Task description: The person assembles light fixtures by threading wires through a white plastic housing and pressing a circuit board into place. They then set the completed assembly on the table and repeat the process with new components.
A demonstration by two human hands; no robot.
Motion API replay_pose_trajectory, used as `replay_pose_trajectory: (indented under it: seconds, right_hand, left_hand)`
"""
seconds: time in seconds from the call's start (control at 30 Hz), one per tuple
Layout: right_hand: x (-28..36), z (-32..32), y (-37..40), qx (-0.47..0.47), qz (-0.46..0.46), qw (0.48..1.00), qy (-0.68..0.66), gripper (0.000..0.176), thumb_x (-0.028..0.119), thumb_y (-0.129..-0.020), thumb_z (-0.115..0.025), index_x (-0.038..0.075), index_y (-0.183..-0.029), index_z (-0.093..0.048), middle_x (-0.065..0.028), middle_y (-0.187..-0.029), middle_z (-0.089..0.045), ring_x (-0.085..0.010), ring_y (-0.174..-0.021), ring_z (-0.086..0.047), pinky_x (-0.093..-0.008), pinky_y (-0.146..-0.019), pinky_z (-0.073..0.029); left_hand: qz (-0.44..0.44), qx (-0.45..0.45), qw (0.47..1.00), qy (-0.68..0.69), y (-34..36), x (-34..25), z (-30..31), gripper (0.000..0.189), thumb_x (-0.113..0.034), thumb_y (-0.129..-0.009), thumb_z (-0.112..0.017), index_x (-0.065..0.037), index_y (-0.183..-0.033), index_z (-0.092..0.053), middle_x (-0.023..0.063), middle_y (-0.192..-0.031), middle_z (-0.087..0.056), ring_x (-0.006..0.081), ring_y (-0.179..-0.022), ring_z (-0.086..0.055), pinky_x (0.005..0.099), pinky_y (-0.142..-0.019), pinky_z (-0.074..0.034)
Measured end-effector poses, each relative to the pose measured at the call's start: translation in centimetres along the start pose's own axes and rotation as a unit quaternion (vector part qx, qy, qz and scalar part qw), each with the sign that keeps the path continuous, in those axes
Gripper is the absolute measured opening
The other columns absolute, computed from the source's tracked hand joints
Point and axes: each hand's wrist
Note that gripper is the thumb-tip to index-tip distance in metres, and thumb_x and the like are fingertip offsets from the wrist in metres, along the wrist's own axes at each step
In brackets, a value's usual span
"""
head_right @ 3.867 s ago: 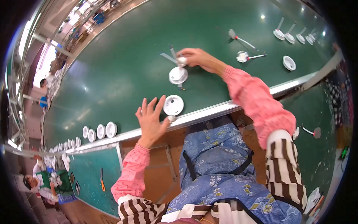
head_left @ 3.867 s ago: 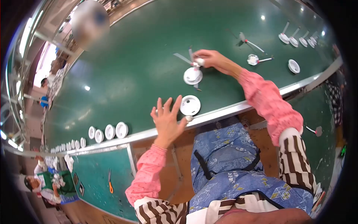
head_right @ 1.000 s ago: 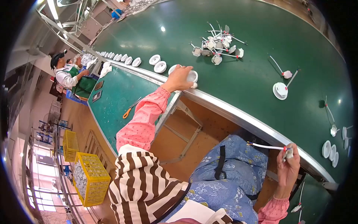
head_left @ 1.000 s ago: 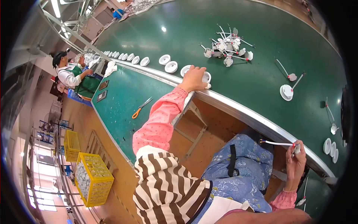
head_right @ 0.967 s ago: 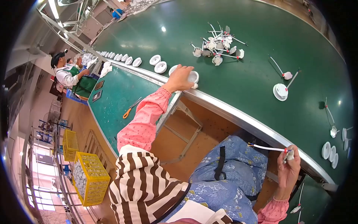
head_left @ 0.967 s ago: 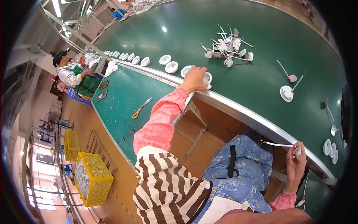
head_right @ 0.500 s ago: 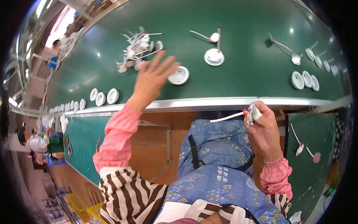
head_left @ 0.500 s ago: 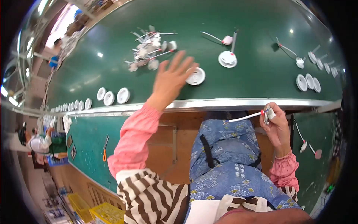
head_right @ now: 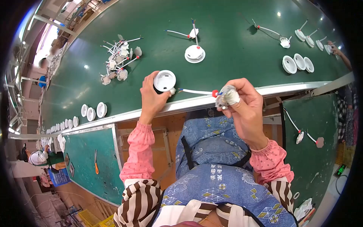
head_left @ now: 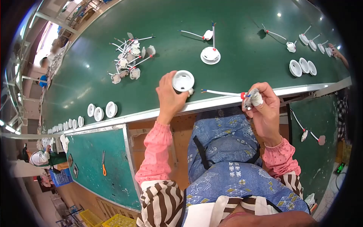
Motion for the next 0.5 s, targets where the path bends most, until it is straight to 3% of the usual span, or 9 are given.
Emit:
replay_pose_trajectory:
  seconds: [0.1, 0.27, 0.37, 0.5]
  right_hand:
    - [-0.1, 0.0, 0.1, 0.045, 0.032, 0.996, 0.066, 0.016, 0.010, -0.099, -0.063, -0.003, -0.108, -0.061, -0.0073, -0.091, -0.063, -0.0104, -0.072, -0.061, -0.0211, -0.056, -0.044]
    - [1.3, 0.2, 0.5, 0.137, 0.020, 0.975, 0.174, 0.012, 0.006, -0.098, -0.065, -0.004, -0.104, -0.065, -0.0080, -0.094, -0.063, -0.0119, -0.077, -0.063, -0.0232, -0.064, -0.049]
    - [1.6, 0.5, 0.7, 0.174, 0.049, 0.954, 0.238, 0.010, 0.004, -0.096, -0.065, -0.004, -0.102, -0.066, -0.0075, -0.090, -0.064, -0.0132, -0.079, -0.065, -0.0250, -0.068, -0.052]
    - [1.9, 0.7, 1.0, 0.192, 0.062, 0.938, 0.282, 0.008, 0.000, -0.094, -0.065, -0.002, -0.101, -0.068, -0.0068, -0.087, -0.066, -0.0134, -0.079, -0.065, -0.0261, -0.068, -0.051]
  left_hand:
    - [-0.065, 0.025, 0.980, 0.188, 1.9, -2.6, 0.1, 0.081, -0.014, -0.066, -0.086, -0.006, -0.139, -0.052, 0.0127, -0.129, -0.060, 0.0308, -0.119, -0.057, 0.0412, -0.098, -0.040]
    - [-0.099, 0.084, 0.976, 0.177, 3.8, -5.3, 1.2, 0.079, -0.005, -0.070, -0.080, -0.008, -0.142, -0.049, 0.0119, -0.128, -0.059, 0.0292, -0.116, -0.059, 0.0385, -0.096, -0.040]
    - [-0.107, 0.111, 0.970, 0.188, 3.8, -6.1, 1.7, 0.079, -0.001, -0.067, -0.076, -0.007, -0.141, -0.051, 0.0139, -0.131, -0.059, 0.0312, -0.121, -0.059, 0.0386, -0.106, -0.044]
    - [-0.171, 0.122, 0.963, 0.168, 3.8, -6.9, 2.1, 0.078, -0.005, -0.069, -0.078, -0.007, -0.141, -0.049, 0.0128, -0.127, -0.059, 0.0305, -0.115, -0.058, 0.0382, -0.094, -0.039]
Point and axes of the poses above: each hand's wrist, its own y-axis away from the middle knuckle, its own z-axis out of the back of the hand, x = y × z
